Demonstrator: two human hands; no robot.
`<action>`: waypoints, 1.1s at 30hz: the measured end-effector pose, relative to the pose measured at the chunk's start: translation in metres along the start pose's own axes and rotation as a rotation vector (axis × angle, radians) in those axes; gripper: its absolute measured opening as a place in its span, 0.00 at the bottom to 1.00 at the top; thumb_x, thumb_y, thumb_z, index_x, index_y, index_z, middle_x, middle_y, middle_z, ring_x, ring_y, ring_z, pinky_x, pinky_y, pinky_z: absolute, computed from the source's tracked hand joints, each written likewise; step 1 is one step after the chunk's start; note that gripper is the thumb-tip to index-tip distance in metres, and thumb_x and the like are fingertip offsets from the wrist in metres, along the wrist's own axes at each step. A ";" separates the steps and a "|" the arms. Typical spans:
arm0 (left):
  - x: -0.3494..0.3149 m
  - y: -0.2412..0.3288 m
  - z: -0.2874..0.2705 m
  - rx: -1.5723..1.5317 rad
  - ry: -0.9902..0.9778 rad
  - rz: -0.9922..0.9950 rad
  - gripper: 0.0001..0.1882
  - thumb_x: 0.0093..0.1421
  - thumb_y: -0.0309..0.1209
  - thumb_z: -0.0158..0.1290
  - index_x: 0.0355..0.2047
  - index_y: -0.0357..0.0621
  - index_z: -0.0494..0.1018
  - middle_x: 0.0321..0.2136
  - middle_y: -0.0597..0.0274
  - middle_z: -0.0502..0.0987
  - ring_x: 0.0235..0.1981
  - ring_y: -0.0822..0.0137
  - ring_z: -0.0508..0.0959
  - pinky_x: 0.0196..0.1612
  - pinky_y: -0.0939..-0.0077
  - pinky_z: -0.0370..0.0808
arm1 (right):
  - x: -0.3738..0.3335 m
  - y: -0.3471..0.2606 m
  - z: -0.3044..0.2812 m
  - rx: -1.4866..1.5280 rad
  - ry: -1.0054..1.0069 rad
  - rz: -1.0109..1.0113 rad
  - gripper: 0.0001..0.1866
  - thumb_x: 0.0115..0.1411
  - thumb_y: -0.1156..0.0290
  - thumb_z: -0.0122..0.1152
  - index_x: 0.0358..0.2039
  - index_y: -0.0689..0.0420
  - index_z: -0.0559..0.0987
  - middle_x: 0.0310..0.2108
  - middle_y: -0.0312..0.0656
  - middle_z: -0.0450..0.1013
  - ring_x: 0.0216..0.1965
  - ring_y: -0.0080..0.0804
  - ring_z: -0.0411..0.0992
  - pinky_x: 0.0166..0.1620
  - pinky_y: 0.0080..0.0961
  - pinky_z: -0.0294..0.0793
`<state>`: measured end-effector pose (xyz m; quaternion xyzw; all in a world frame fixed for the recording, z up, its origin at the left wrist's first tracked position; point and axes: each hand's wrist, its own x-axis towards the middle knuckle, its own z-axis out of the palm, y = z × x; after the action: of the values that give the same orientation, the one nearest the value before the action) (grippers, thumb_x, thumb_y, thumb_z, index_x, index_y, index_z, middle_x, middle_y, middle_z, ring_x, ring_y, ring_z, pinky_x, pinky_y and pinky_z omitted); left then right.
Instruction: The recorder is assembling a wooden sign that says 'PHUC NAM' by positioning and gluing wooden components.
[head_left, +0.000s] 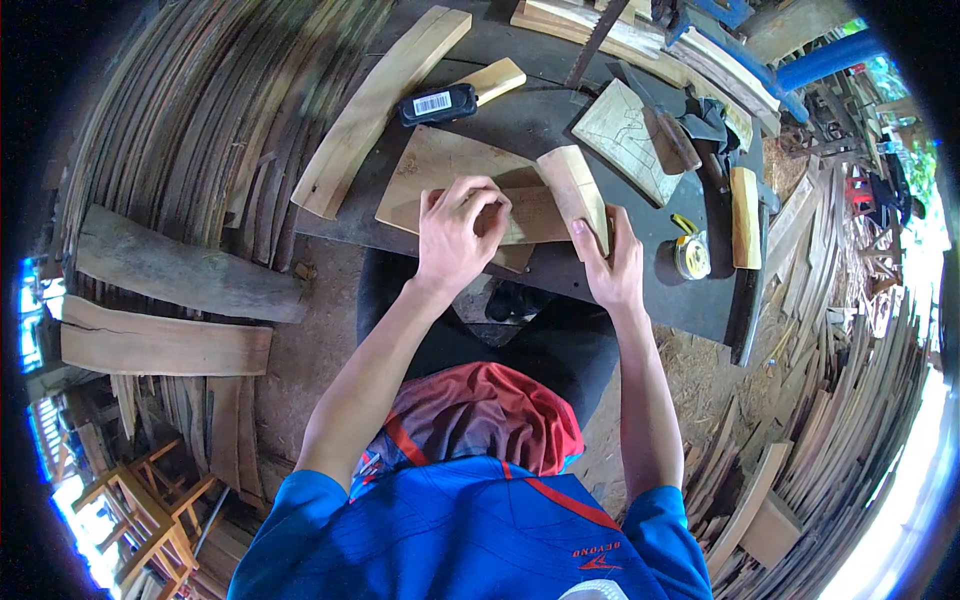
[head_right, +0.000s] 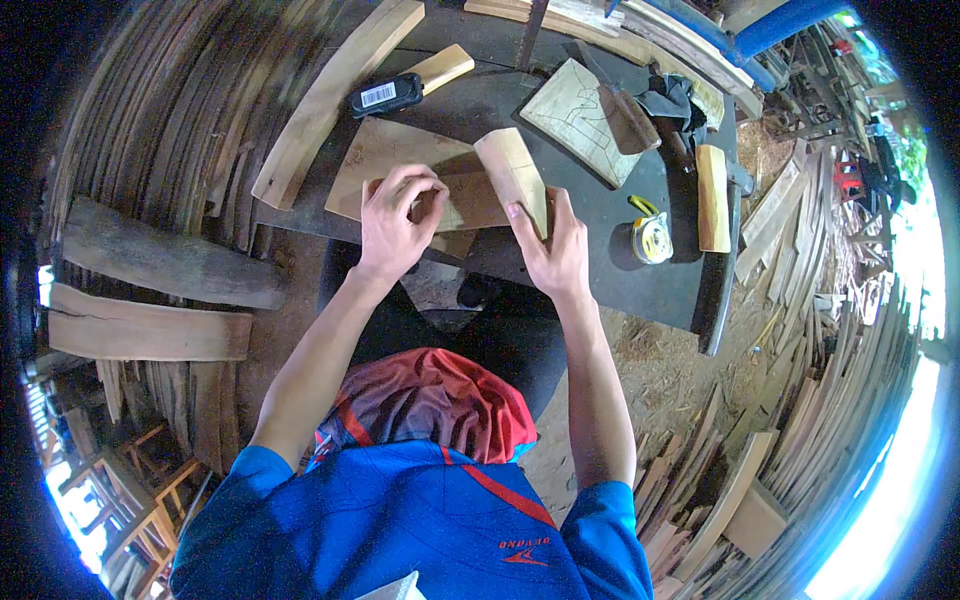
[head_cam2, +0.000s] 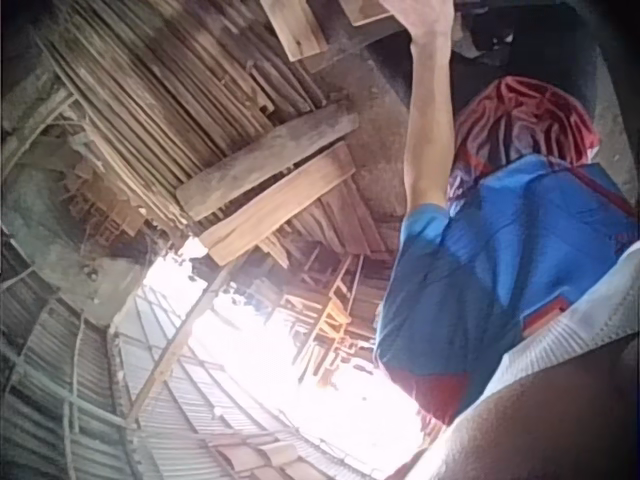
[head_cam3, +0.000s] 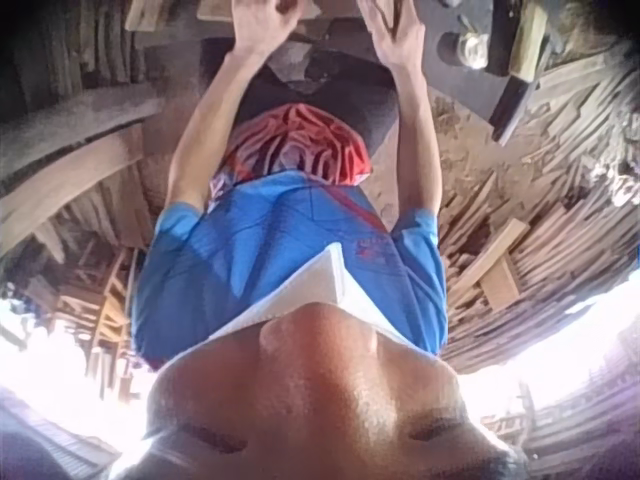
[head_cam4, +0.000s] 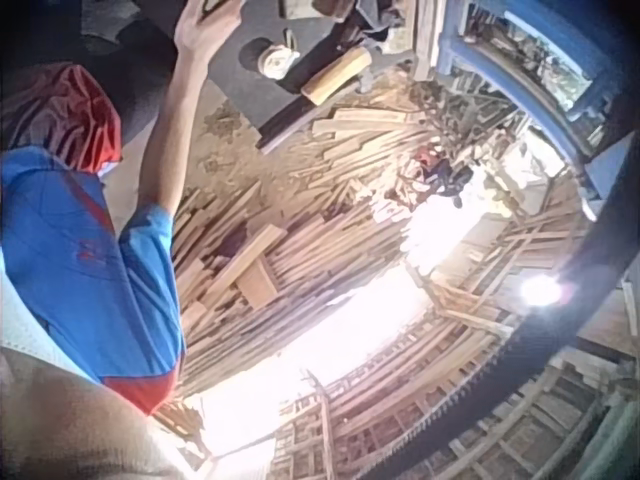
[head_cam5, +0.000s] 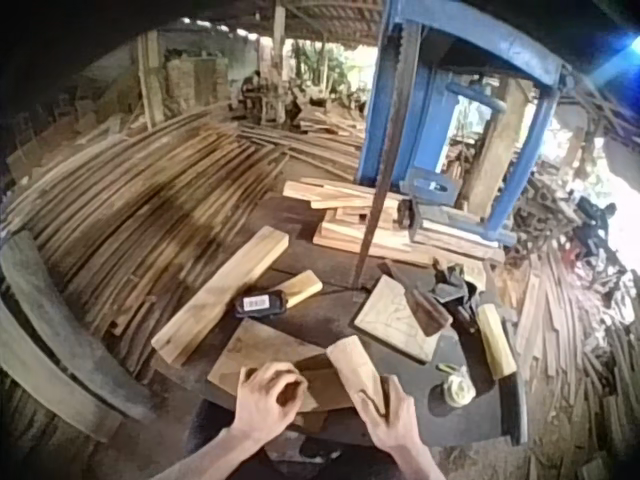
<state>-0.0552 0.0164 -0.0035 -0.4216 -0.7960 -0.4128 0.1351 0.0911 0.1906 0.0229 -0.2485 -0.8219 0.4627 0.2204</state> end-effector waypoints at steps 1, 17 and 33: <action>-0.001 0.002 0.000 -0.004 -0.002 -0.019 0.07 0.55 0.29 0.64 0.34 0.50 0.77 0.39 0.72 0.78 0.35 0.67 0.80 0.44 0.66 0.67 | 0.001 -0.005 -0.003 -0.064 -0.038 -0.051 0.21 0.66 0.57 0.64 0.43 0.65 0.73 0.27 0.52 0.78 0.27 0.41 0.80 0.32 0.33 0.76; 0.003 -0.005 -0.008 -0.053 -0.083 -0.068 0.04 0.60 0.31 0.63 0.35 0.51 0.80 0.40 0.74 0.79 0.22 0.73 0.74 0.43 0.70 0.66 | -0.002 0.003 0.008 0.638 -0.027 0.282 0.21 0.74 0.54 0.49 0.44 0.63 0.74 0.24 0.37 0.69 0.21 0.20 0.62 0.24 0.22 0.71; 0.028 -0.014 -0.021 -0.141 -0.324 -0.152 0.05 0.60 0.30 0.63 0.35 0.43 0.83 0.39 0.69 0.79 0.20 0.78 0.70 0.27 0.81 0.69 | -0.020 0.008 0.019 0.878 -0.099 0.339 0.20 0.74 0.53 0.45 0.41 0.61 0.71 0.24 0.39 0.67 0.21 0.23 0.64 0.25 0.26 0.71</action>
<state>-0.0861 0.0117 0.0172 -0.4297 -0.8059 -0.4033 -0.0564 0.0975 0.1694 0.0041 -0.2402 -0.5060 0.8071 0.1867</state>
